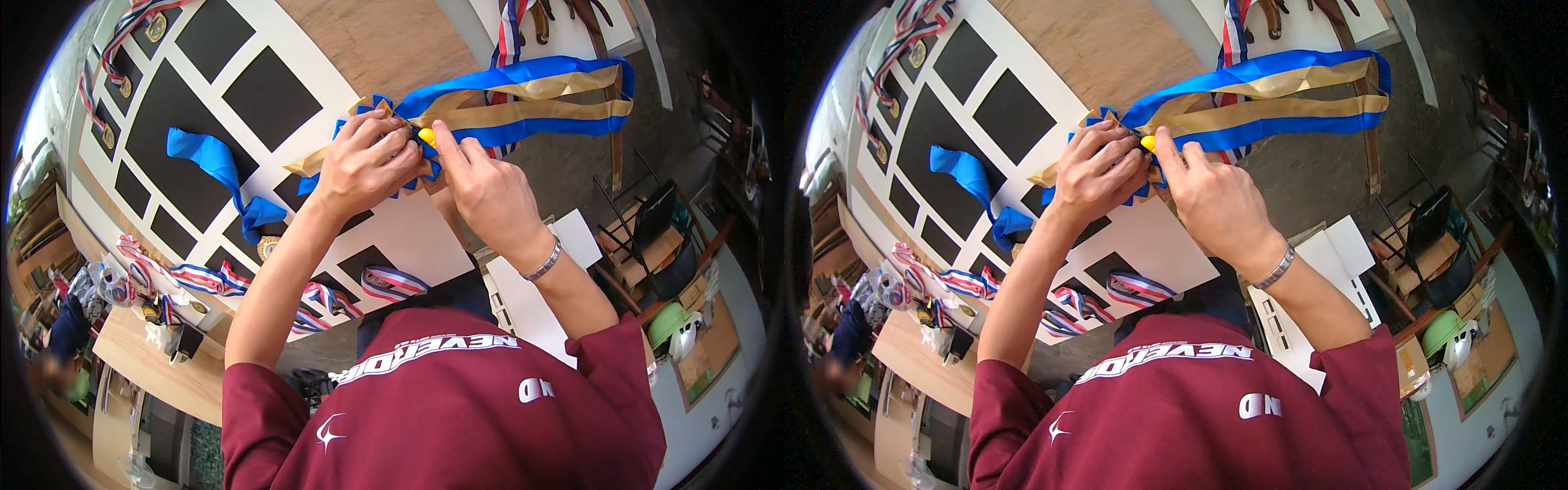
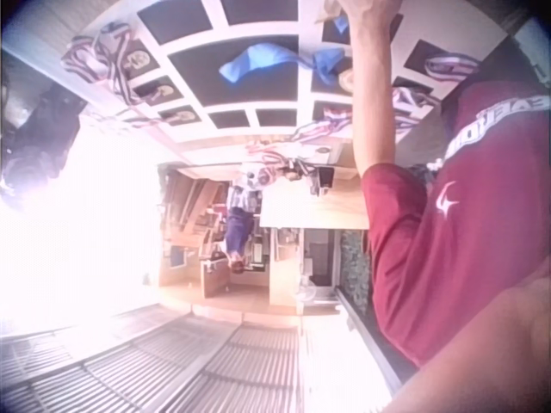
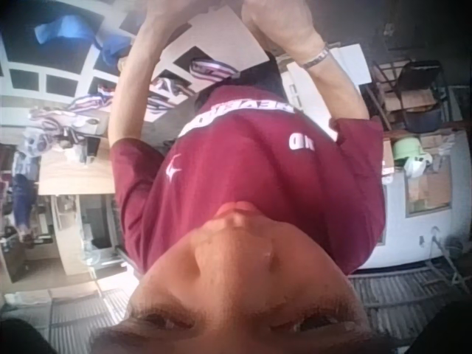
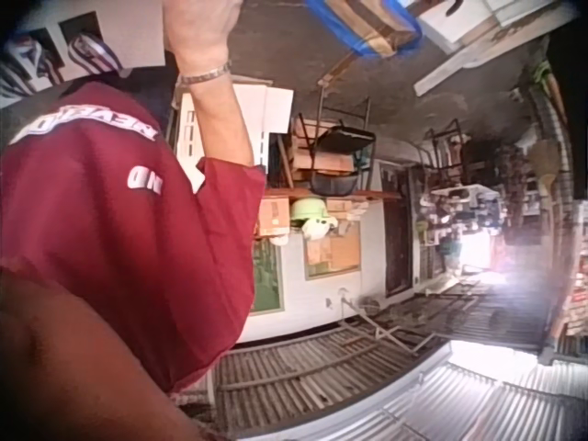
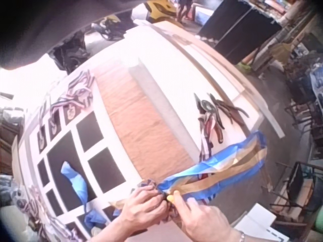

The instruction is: The person assembles a blue and gold award ribbon by folding the ribbons and securing them with a yellow utility knife. They then apply glue to the back of the ribbon and attach a circular center emblem. Finally, the person places the completed ribbon onto a black square on a white display board and uses a tape measure to check the dimensions.

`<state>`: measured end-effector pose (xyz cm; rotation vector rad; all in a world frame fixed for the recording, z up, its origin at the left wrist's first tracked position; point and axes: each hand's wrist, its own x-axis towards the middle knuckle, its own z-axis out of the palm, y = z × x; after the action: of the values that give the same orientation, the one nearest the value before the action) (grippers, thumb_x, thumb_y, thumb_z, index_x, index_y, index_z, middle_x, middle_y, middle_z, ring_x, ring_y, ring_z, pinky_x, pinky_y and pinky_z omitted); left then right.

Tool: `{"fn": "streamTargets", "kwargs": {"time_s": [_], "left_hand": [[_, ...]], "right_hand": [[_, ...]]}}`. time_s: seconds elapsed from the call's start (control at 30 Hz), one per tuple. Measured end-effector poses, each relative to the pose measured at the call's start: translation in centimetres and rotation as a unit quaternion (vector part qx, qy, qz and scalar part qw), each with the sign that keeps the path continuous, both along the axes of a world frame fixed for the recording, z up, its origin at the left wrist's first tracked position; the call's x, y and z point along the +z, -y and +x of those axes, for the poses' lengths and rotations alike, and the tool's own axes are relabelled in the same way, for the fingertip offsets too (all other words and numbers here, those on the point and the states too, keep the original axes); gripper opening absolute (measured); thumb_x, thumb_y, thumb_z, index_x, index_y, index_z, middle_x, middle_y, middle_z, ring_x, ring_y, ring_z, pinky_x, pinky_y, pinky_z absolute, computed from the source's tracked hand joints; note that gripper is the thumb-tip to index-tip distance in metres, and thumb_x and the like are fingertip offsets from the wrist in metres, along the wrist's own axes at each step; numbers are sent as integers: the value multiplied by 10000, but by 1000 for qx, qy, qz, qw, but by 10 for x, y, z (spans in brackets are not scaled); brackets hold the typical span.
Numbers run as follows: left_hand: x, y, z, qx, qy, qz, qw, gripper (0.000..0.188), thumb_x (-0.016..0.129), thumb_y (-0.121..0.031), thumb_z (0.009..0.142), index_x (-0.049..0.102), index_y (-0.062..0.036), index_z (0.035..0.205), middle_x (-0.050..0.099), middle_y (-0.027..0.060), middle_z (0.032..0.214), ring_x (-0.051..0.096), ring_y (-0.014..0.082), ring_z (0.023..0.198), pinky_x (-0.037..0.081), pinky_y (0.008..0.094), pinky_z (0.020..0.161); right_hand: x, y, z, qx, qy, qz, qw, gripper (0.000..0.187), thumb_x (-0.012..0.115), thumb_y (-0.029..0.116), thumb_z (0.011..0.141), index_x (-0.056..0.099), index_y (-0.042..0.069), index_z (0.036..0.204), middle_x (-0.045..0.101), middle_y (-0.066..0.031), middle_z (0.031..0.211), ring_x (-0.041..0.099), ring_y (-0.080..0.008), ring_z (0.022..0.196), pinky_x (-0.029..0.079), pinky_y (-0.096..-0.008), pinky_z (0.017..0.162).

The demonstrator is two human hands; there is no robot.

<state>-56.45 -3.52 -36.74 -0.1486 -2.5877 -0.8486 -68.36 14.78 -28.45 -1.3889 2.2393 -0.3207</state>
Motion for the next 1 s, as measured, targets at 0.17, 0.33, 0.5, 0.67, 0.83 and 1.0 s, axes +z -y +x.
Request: {"fn": "streamTargets", "kwargs": {"time_s": [0.17, 0.33, 0.5, 0.67, 0.83, 1.0], "left_hand": [[0, 0, -1, 2, -5, 3, 1000, 217, 884, -62, 747, 747, -46, 914, 762, 68, 1025, 728, 247, 1015, 603, 441, 975], [2, 0, -2, 1, -4, -8, 1000, 192, 884, -65, 763, 740, -44, 889, 765, 69, 1016, 732, 246, 1008, 609, 439, 970], [3, 1, -4, 0, -8, -12, 1000, 177, 884, -70, 771, 743, -47, 876, 767, 67, 1003, 733, 245, 999, 613, 437, 962], [4, 2, -3, -2, -8, -15, 1000, 173, 884, -75, 771, 748, -47, 872, 769, 67, 993, 734, 245, 989, 615, 435, 958], [4, 1, -4, 2, -5, -18, 1000, 171, 885, -80, 773, 751, -49, 874, 769, 61, 999, 736, 243, 991, 613, 432, 958], [4, 0, -4, 5, -8, -23, 1000, 166, 886, -81, 776, 755, -58, 876, 769, 56, 1003, 738, 240, 994, 610, 431, 960]], "right_hand": [[-2, -2, -2, 7, 3, -7, 1000, 646, 666, 23, 870, 527, -38, 1498, 658, -155, 964, 740, -309, 749, 613, -383, 618], [-5, -8, -2, 0, 10, -15, 1000, 635, 658, 11, 866, 534, -44, 1486, 649, -154, 940, 736, -299, 697, 613, -382, 605], [-5, -15, -2, -1, 0, -27, 1000, 617, 657, 9, 871, 542, -52, 1475, 642, -157, 927, 738, -296, 655, 614, -381, 591], [-6, -18, 1, -8, -6, -43, 999, 609, 657, 16, 885, 544, -54, 1479, 632, -152, 916, 739, -283, 653, 611, -379, 584], [-3, -29, 6, -21, 4, -11, 1000, 578, 671, 49, 953, 538, -34, 1509, 618, -142, 895, 725, -293, 659, 595, -388, 583], [-5, -36, 10, -23, -2, -15, 1000, 574, 649, 65, 969, 526, -41, 1519, 605, -135, 885, 729, -270, 654, 597, -372, 575]]}}
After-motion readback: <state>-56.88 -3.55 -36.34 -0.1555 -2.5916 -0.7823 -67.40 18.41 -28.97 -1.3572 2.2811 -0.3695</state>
